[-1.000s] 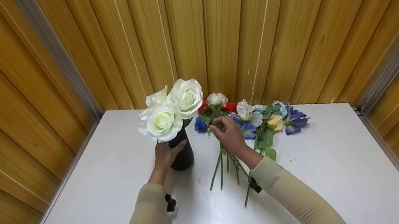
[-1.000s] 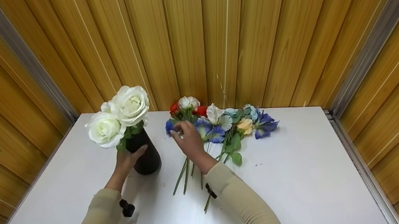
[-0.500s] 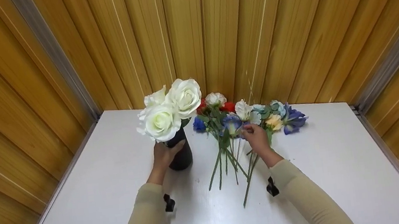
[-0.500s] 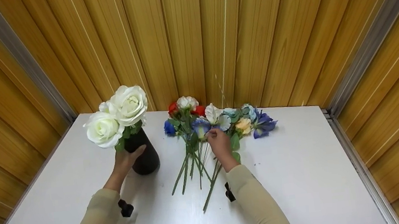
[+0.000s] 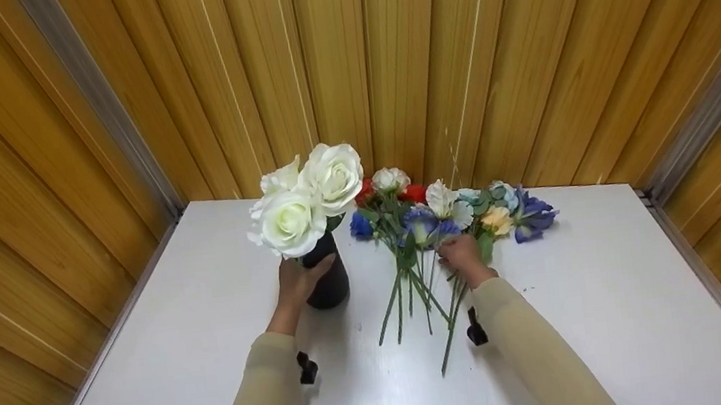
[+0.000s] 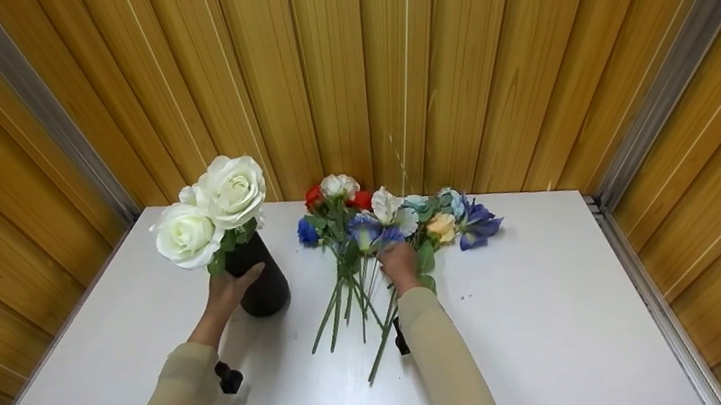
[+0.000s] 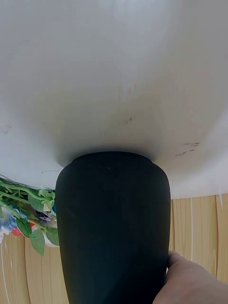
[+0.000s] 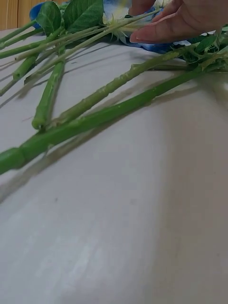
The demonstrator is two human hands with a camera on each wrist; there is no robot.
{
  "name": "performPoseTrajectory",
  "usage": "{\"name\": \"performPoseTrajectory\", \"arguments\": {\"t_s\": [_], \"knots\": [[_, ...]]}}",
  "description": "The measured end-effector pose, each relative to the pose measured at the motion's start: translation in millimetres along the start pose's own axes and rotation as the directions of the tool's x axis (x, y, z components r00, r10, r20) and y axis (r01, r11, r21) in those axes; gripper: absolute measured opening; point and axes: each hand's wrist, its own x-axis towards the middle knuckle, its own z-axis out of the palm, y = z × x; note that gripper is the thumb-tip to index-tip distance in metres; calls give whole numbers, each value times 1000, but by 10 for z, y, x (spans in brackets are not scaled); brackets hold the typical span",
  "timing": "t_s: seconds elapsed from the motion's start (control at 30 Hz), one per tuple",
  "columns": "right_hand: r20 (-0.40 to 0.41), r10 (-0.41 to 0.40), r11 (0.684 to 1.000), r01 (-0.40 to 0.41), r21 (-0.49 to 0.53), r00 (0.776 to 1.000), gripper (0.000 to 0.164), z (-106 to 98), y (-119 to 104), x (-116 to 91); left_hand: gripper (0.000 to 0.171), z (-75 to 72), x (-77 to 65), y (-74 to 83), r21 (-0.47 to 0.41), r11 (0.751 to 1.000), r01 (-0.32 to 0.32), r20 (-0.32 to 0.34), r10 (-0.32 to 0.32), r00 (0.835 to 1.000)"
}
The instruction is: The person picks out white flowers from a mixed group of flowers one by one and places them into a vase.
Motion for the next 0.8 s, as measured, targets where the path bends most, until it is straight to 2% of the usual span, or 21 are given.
{"name": "performPoseTrajectory", "arguments": {"t_s": [0.17, 0.3, 0.4, 0.47, 0.7, 0.8], "knots": [[-11, -6, 999, 7, 36, 1000, 25, 32, 38, 30, 88, 1, -7, -12, -21, 999, -25, -4, 25, 1000], [3, 3, 997, -3, 72, 1000, 12, 42, 43, 30, 88, 0, 8, -9, -21, 999, -34, -4, 34, 999], [17, 20, 994, -22, 104, 1000, 28, 36, 29, 27, 88, 2, 14, 2, -13, 1000, -26, -6, 26, 1000], [34, 27, 991, -31, 131, 999, 32, 27, 16, 28, 88, 4, 15, 2, -10, 1000, -20, -9, 20, 1000], [53, 61, 985, -68, 159, 997, 11, -6, -27, 28, 87, 12, 11, -23, -7, 1000, -25, -17, 25, 1000], [66, 70, 985, -79, 154, 995, 12, -21, -44, 25, 88, 10, 12, -30, 6, 999, -36, -19, 36, 999]]}}
